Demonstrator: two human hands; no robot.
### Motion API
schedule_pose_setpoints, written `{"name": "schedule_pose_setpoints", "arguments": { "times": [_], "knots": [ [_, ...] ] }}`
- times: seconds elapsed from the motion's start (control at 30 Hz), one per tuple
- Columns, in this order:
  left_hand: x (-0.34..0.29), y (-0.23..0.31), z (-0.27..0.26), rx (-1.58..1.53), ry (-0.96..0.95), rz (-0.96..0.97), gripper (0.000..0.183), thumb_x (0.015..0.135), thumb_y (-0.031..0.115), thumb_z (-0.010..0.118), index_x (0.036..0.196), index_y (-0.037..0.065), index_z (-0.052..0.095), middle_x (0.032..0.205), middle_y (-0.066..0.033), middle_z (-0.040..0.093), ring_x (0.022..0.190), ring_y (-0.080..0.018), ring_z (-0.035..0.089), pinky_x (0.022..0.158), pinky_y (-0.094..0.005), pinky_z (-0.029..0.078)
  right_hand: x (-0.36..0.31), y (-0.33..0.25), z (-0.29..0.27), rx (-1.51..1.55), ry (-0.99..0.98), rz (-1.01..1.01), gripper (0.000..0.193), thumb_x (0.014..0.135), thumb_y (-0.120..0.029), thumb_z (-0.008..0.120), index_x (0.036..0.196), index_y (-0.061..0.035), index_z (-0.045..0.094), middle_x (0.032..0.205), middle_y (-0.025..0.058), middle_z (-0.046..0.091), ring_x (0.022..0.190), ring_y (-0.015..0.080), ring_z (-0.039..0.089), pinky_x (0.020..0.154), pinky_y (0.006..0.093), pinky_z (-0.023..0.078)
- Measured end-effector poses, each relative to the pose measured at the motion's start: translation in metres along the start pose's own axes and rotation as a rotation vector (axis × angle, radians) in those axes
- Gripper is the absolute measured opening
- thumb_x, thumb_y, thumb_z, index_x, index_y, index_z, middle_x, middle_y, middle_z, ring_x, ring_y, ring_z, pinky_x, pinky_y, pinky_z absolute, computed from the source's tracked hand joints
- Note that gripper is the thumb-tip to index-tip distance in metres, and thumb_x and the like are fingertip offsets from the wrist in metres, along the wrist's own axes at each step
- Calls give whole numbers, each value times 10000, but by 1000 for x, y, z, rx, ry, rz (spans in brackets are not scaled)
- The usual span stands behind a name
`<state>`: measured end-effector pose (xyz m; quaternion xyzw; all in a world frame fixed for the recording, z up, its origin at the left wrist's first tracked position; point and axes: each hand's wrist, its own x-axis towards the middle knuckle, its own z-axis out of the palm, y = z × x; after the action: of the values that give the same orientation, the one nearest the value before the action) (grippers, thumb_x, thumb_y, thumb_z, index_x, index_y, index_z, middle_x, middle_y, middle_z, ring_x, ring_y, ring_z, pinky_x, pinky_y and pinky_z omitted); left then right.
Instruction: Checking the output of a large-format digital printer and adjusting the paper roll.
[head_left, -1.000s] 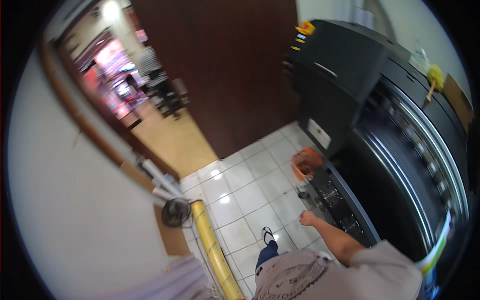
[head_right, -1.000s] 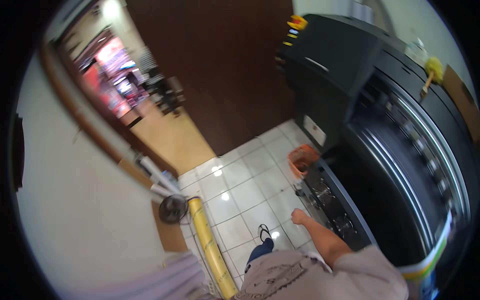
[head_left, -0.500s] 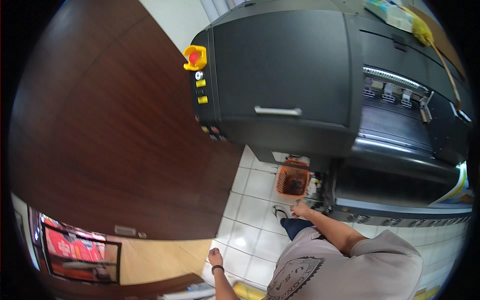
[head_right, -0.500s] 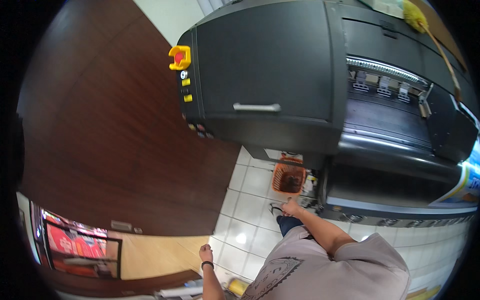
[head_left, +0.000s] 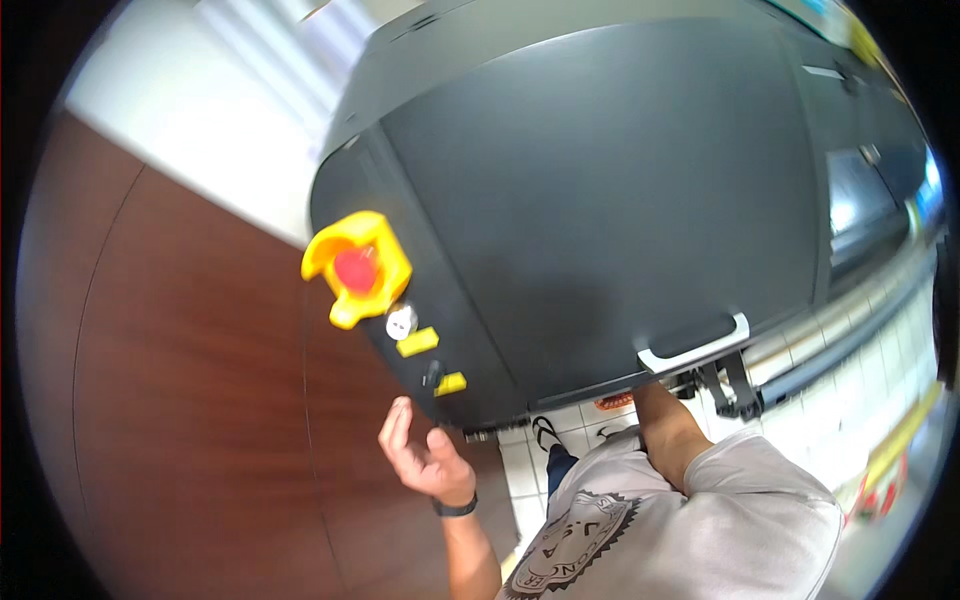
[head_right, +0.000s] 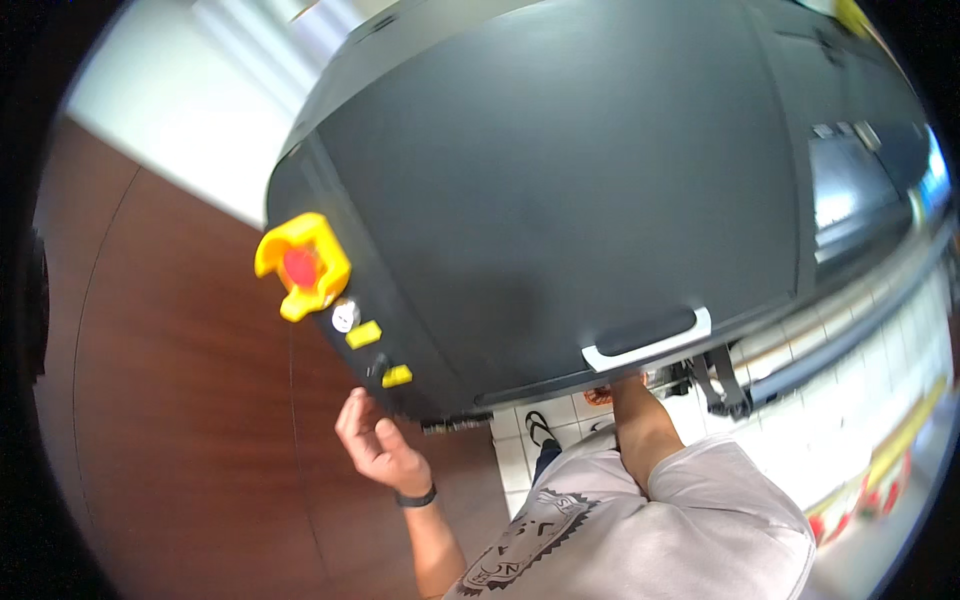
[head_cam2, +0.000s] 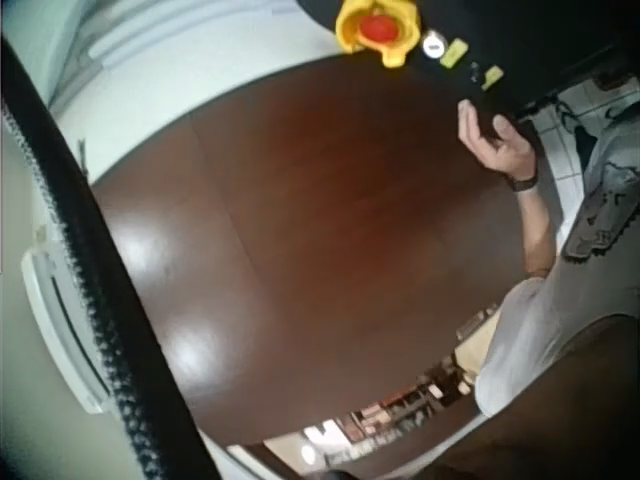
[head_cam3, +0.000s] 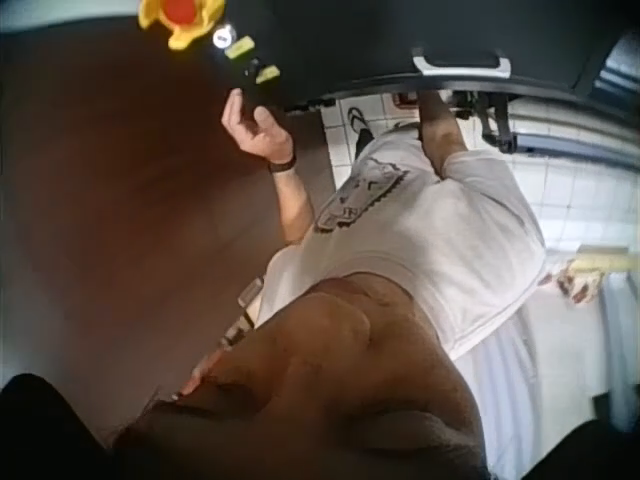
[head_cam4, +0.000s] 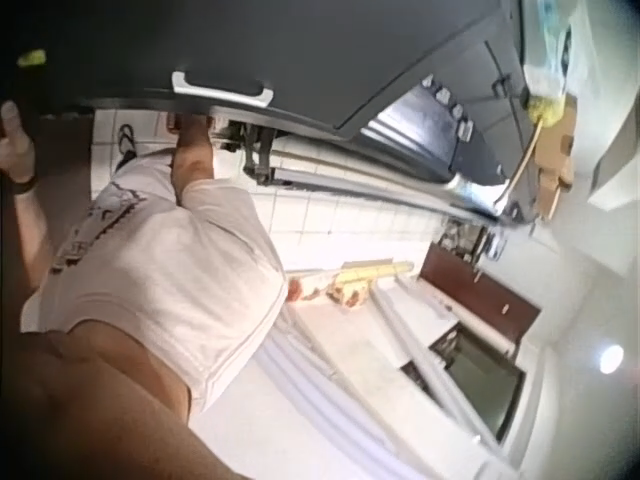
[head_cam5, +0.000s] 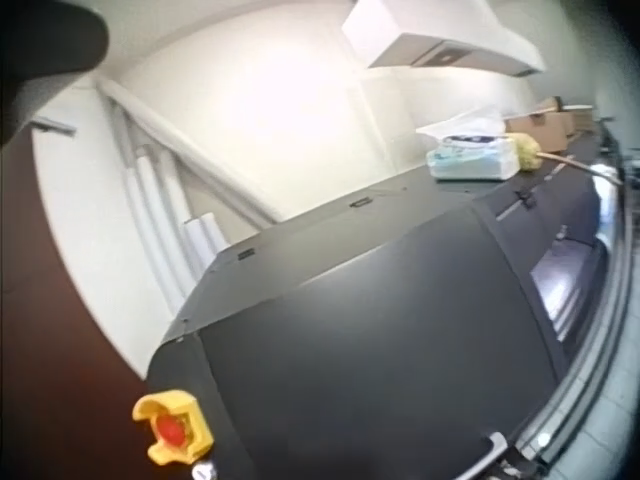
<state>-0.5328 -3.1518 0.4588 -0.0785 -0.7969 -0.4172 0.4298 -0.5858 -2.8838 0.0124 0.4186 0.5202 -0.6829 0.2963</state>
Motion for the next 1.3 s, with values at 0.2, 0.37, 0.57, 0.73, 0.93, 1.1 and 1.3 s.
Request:
{"name": "schedule_pose_setpoints", "arguments": {
  "times": [0.2,0.37,0.57,0.73,0.93,1.1,1.3],
  "knots": [
    [81,-14,6,91,-333,548,311,931,257,603,1034,-36,618,1065,-154,607,1191,-391,463,963,-464,416,10,2,59,595,169,-49,536,944,-516,377,1188,-60,518,982,125,602,753,241,630,640,440,552],
    [81,-4,21,-272,-308,576,174,917,177,616,892,7,642,849,-102,632,877,-296,571,939,-499,421,18,-37,87,957,222,-164,547,947,-535,363,1164,-62,530,950,127,598,725,234,617,633,437,546],
    [89,-7,15,-300,-302,701,186,893,172,649,931,-9,633,888,-129,636,905,-307,587,958,-509,396,18,-25,104,1075,131,-234,563,950,-558,345,1135,-64,545,912,130,592,691,227,601,625,434,540],
    [88,0,11,-166,-368,691,248,863,191,690,973,-20,619,1008,-155,638,1048,-333,576,1025,-530,345,7,-13,79,1064,22,-303,580,953,-577,330,1110,-66,556,880,132,587,662,221,588,618,431,535],
    [81,-5,10,-180,-397,631,318,875,199,677,1071,-28,571,1146,-193,599,1147,-343,526,1075,-551,294,-31,-18,57,890,175,-287,641,936,-657,242,1114,-108,521,821,85,541,518,175,474,571,379,498],
    [76,5,14,-152,-349,609,293,874,188,666,1054,-30,592,1115,-182,607,1134,-340,527,1079,-554,296,-33,-29,57,864,95,-312,603,933,-644,248,1090,-126,512,789,61,536,460,152,438,540,366,487],
    [77,2,12,-134,-362,610,264,886,200,651,1018,-26,622,1063,-159,621,1120,-343,528,1068,-561,312,-25,-16,42,802,22,-407,571,908,-639,280,993,-129,522,824,74,515,608,182,517,614,389,516]
  ]
}}
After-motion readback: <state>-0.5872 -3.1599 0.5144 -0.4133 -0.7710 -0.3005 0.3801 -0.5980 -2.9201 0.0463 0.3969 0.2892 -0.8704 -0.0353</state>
